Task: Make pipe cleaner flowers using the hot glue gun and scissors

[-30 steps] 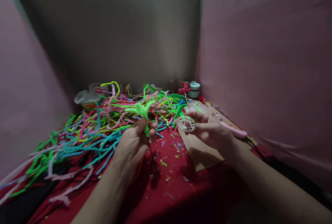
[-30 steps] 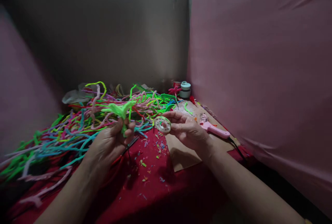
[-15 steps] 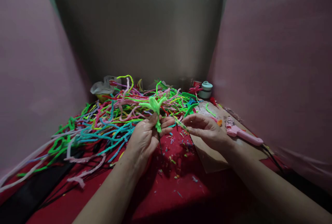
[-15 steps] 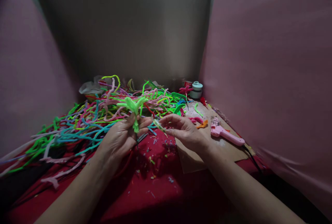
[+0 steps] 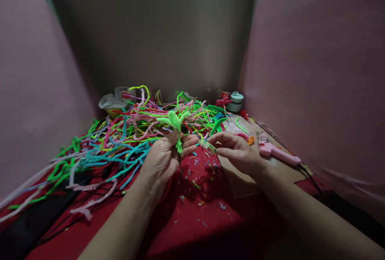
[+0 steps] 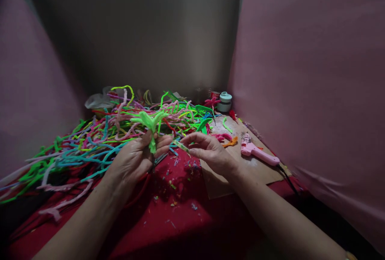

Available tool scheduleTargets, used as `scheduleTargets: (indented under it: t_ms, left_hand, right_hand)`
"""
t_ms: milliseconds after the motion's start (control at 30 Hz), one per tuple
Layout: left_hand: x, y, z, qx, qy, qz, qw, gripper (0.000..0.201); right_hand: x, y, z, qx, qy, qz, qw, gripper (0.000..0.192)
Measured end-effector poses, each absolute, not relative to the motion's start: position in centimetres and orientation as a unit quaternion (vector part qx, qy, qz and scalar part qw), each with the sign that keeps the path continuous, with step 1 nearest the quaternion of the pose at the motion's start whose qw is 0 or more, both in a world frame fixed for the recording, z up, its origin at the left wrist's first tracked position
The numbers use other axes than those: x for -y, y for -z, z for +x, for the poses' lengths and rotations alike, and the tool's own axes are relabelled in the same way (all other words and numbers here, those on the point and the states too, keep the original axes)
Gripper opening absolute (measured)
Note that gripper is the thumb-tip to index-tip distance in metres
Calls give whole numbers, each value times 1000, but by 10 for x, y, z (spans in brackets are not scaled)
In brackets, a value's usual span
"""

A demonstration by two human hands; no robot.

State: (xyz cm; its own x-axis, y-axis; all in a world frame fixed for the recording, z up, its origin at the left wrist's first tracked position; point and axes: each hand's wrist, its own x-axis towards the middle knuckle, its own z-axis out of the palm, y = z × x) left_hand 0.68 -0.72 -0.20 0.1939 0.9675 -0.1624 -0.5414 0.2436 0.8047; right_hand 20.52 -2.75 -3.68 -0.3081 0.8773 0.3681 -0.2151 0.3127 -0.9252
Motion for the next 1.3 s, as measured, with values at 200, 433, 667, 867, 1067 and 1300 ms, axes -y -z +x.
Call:
scheduleTargets:
  t_ms: [200, 433, 667, 867, 1067, 1300]
  left_hand:
    - [6, 5, 9, -314, -541, 310, 716, 10]
    - [9, 5, 9, -293, -528, 352, 715, 14]
    - [13, 4, 8, -249, -532, 431, 685, 21]
    - [17, 0, 5, -243, -523, 471, 667, 18]
    - [13, 0, 4, -254, -530, 466, 662, 17]
    - [12, 0, 7, -307, -518, 435, 670, 15]
  right_hand:
    - [30, 37, 194, 566, -588, -259, 516, 36]
    - [32, 31, 175, 542, -607, -254, 523, 35]
    - [22, 8, 183, 475, -640, -339, 500, 19]
    - [21, 2, 190, 552, -619, -379, 411, 9]
    - [21, 3, 192, 546, -617, -400, 401, 15]
    - [26, -9, 188, 618, -476, -438, 448, 18]
